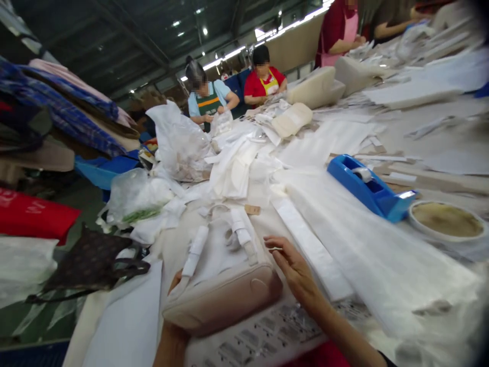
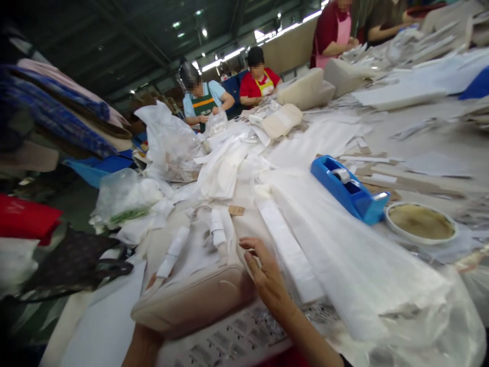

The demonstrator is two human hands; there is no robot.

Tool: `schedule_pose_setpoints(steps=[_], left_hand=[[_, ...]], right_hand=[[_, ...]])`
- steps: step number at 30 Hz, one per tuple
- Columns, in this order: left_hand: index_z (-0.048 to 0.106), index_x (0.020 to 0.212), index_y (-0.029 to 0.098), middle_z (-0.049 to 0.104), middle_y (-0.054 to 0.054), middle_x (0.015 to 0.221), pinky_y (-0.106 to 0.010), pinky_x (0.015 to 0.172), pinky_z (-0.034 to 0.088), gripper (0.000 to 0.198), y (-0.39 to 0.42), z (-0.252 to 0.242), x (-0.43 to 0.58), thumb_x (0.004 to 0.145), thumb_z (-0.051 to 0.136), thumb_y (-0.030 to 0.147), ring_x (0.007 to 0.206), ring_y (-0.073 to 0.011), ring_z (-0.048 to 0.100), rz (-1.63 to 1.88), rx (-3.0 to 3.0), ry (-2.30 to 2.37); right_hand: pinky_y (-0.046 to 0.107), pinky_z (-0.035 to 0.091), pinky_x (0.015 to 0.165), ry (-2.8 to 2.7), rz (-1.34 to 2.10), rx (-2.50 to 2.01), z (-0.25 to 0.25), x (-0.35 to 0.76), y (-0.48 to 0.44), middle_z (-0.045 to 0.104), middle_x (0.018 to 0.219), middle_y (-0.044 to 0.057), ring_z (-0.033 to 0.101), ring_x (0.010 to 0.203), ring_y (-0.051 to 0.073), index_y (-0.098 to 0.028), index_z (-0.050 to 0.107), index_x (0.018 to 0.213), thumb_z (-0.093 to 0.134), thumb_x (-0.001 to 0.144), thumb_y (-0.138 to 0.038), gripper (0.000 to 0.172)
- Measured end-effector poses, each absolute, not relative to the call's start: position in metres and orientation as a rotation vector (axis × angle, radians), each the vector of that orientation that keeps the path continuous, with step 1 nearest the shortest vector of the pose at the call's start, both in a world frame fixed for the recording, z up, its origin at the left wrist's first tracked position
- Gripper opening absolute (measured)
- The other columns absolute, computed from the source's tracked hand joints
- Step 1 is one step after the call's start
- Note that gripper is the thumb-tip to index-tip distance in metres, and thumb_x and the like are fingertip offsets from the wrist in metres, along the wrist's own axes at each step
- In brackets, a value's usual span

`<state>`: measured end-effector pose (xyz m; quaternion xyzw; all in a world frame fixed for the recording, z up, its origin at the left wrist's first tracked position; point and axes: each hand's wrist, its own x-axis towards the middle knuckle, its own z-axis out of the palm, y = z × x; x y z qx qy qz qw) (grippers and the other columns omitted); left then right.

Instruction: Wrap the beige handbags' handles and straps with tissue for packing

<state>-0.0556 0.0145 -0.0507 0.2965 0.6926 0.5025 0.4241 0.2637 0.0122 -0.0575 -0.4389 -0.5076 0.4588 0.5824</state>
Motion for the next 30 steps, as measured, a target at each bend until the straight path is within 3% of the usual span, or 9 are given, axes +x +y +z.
schedule_pose_setpoints(steps=[2, 4, 6, 8, 11, 14, 19, 25, 30], left_hand=[[0.066, 0.095, 0.023, 0.069, 0.002, 0.076, -0.032, 0.066, 0.052, 0.044, 0.003, -0.046, -0.053, 0.055, 0.077, 0.04, 0.065, -0.0204, 0.063, 1.372, 0.706, 1.593], [0.066, 0.1, 0.021, 0.07, -0.002, 0.1, -0.032, 0.077, 0.052, 0.042, -0.009, -0.041, -0.052, 0.064, 0.072, 0.041, 0.085, -0.0228, 0.065, 1.484, 0.74, 1.426], [0.065, 0.107, 0.018, 0.062, -0.007, 0.123, -0.032, 0.088, 0.049, 0.044, -0.019, -0.035, -0.054, 0.075, 0.061, 0.049, 0.107, -0.0259, 0.06, 1.525, 0.82, 1.324], [0.06, 0.116, 0.017, 0.055, -0.011, 0.132, -0.035, 0.092, 0.047, 0.054, -0.027, -0.032, -0.058, 0.083, 0.05, 0.058, 0.116, -0.0284, 0.054, 1.476, 0.93, 1.265], [0.05, 0.118, 0.02, 0.053, -0.012, 0.129, -0.036, 0.09, 0.046, 0.063, -0.032, -0.031, -0.063, 0.076, 0.055, 0.067, 0.115, -0.0295, 0.053, 1.459, 1.13, 1.167], [0.045, 0.114, 0.022, 0.054, -0.01, 0.12, -0.033, 0.091, 0.042, 0.061, -0.031, -0.03, -0.064, 0.071, 0.068, 0.059, 0.114, -0.0269, 0.051, 1.48, 1.319, 1.17], [0.049, 0.1, 0.02, 0.053, -0.004, 0.101, -0.028, 0.084, 0.04, 0.045, -0.027, -0.027, -0.056, 0.069, 0.07, 0.046, 0.096, -0.0215, 0.051, 1.5, 1.403, 1.28], [0.052, 0.096, 0.019, 0.053, 0.001, 0.089, -0.024, 0.07, 0.039, 0.037, -0.028, -0.032, -0.053, 0.069, 0.068, 0.04, 0.079, -0.0167, 0.049, 1.478, 1.328, 1.388], [0.049, 0.077, 0.019, 0.045, 0.006, 0.067, -0.021, 0.059, 0.035, 0.027, -0.022, -0.041, -0.047, 0.074, 0.066, 0.04, 0.064, -0.0118, 0.041, 1.482, 1.166, 1.552]], right_hand=[[0.035, 0.036, 0.106, -1.304, 1.032, -0.958, -0.046, 0.261, 0.009, 0.052, 0.132, 0.006, 0.046, 0.124, 0.022, -0.025, 0.051, 0.126, 0.048, 0.092, -0.035, 0.036], [0.036, 0.031, 0.11, -1.459, 1.006, -0.947, -0.038, 0.258, 0.008, 0.048, 0.135, 0.006, 0.041, 0.129, 0.023, -0.026, 0.046, 0.132, 0.055, 0.088, -0.039, 0.047], [0.038, 0.029, 0.111, -1.587, 0.94, -0.979, -0.032, 0.256, 0.009, 0.046, 0.136, 0.006, 0.039, 0.13, 0.025, -0.025, 0.043, 0.134, 0.061, 0.084, -0.043, 0.056], [0.04, 0.03, 0.111, -1.677, 0.859, -1.008, -0.03, 0.254, 0.008, 0.045, 0.136, 0.007, 0.038, 0.13, 0.027, -0.026, 0.043, 0.136, 0.062, 0.083, -0.045, 0.06], [0.042, 0.031, 0.11, -1.725, 0.785, -1.044, -0.031, 0.252, 0.007, 0.046, 0.136, 0.007, 0.039, 0.129, 0.028, -0.028, 0.046, 0.136, 0.063, 0.082, -0.047, 0.06], [0.045, 0.031, 0.109, -1.725, 0.799, -1.113, -0.033, 0.251, 0.005, 0.049, 0.133, 0.007, 0.04, 0.127, 0.028, -0.03, 0.049, 0.134, 0.064, 0.081, -0.046, 0.057], [0.044, 0.03, 0.109, -1.652, 0.872, -1.134, -0.034, 0.244, 0.004, 0.054, 0.128, 0.006, 0.043, 0.125, 0.027, -0.03, 0.058, 0.127, 0.064, 0.082, -0.041, 0.047], [0.041, 0.035, 0.103, -1.508, 0.838, -1.204, -0.033, 0.229, 0.003, 0.06, 0.12, 0.008, 0.05, 0.118, 0.027, -0.023, 0.065, 0.114, 0.063, 0.083, -0.041, 0.037], [0.036, 0.041, 0.093, -1.36, 0.828, -1.334, -0.044, 0.22, 0.009, 0.064, 0.109, 0.007, 0.056, 0.104, 0.025, -0.021, 0.066, 0.112, 0.066, 0.079, -0.045, 0.041]])
